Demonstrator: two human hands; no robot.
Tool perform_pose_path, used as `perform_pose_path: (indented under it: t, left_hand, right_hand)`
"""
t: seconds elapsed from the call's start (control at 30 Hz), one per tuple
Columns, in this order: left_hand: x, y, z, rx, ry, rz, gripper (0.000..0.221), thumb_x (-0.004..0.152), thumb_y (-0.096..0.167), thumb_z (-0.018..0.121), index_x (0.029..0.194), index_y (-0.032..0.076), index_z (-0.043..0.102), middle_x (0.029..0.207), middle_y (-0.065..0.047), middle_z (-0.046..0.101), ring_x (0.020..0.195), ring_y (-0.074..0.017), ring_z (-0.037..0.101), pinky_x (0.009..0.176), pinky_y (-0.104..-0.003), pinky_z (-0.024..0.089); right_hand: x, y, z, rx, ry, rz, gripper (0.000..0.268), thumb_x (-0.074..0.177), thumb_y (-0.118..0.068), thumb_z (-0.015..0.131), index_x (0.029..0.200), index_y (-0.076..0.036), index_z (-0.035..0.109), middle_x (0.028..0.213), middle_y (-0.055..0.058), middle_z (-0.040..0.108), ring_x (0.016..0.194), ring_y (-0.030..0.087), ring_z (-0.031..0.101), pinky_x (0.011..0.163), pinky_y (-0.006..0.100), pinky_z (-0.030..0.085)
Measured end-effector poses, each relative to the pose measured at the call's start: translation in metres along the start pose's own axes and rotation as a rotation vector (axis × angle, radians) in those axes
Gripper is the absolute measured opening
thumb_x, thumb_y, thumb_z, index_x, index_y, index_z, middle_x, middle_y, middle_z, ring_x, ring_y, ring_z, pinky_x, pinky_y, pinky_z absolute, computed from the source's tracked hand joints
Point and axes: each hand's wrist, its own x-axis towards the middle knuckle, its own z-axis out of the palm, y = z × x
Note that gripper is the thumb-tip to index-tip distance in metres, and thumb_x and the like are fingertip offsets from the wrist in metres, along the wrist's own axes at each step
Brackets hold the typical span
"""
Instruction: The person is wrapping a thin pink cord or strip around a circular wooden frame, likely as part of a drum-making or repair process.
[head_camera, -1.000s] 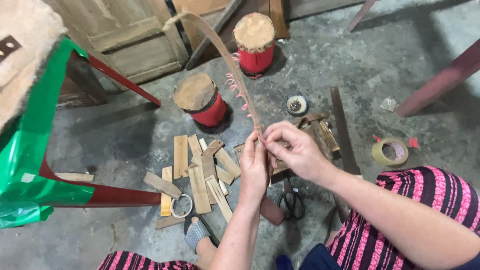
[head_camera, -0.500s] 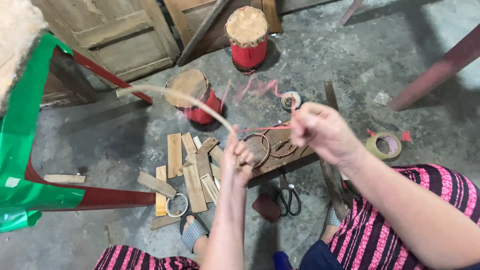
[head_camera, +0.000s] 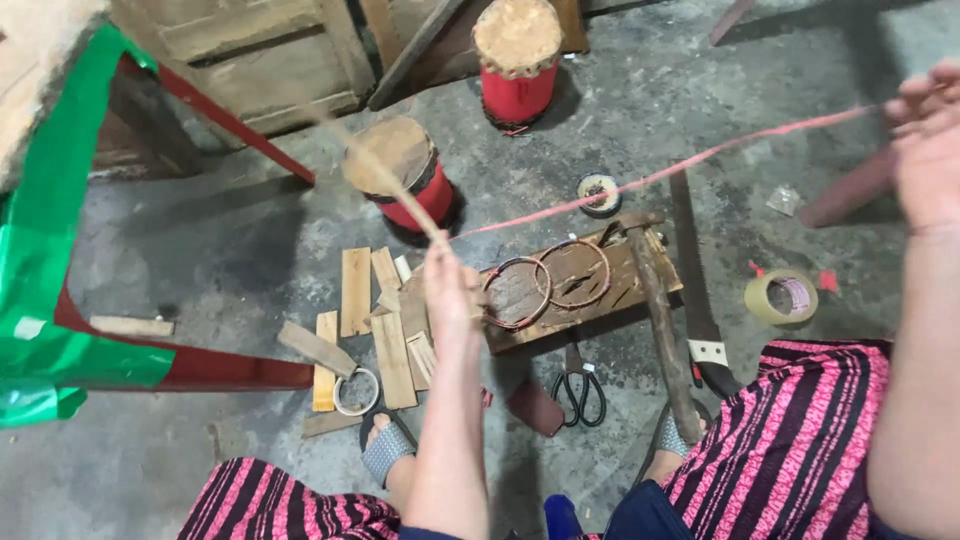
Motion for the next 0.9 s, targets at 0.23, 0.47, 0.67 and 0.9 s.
perform_pose_path:
  t: [0.23,0.47,0.67,0.9]
  left_hand:
    - [-0.042,-0.001,0.041,0.410,-0.186,0.147,0.057,0.104,0.030,0.044,0.157,0.009,0.036,0.064,-0.002,0.061,0.058,-0.0075,0.055,0.062,-0.024,0.045]
    - [-0.085,-0.016,0.079,0.686,-0.415,0.261,0.041,0.107,0.024,0.046,0.147,0.020,0.049,0.060,-0.003,0.070,0.058,-0.0154,0.062,0.061,-0.026,0.049]
    - [-0.091,-0.015,0.082,0.499,-0.569,0.183,0.023,0.105,0.023,0.055,0.127,0.016,0.056,0.062,-0.004,0.073,0.056,-0.0118,0.065,0.057,-0.021,0.044]
    - [-0.081,-0.026,0.072,0.252,-0.839,-0.104,0.013,0.107,0.025,0.056,0.108,0.012,0.057,0.078,-0.015,0.076,0.066,-0.0127,0.071,0.063,-0.020,0.055]
  right_hand:
    - [-0.041,-0.060,0.142,-0.390,0.321,0.009,0.061,0.123,-0.035,0.060,0.173,-0.021,0.029,0.140,-0.001,0.066,0.110,0.002,0.083,0.088,0.007,0.065]
    - [-0.109,-0.071,0.308,-0.492,-0.262,-0.255,0.041,0.093,-0.001,0.073,0.133,0.001,0.065,0.113,0.018,0.070,0.108,0.026,0.070,0.093,0.038,0.060]
    - [-0.119,-0.061,0.320,0.059,-0.324,0.125,0.024,0.110,-0.020,0.047,0.106,-0.002,0.063,0.087,0.013,0.073,0.087,0.018,0.075,0.086,0.033,0.060]
    - [-0.121,-0.057,0.315,0.011,-0.197,0.129,0.016,0.112,-0.018,0.045,0.112,-0.006,0.055,0.069,0.004,0.058,0.059,0.017,0.070,0.072,0.029,0.062]
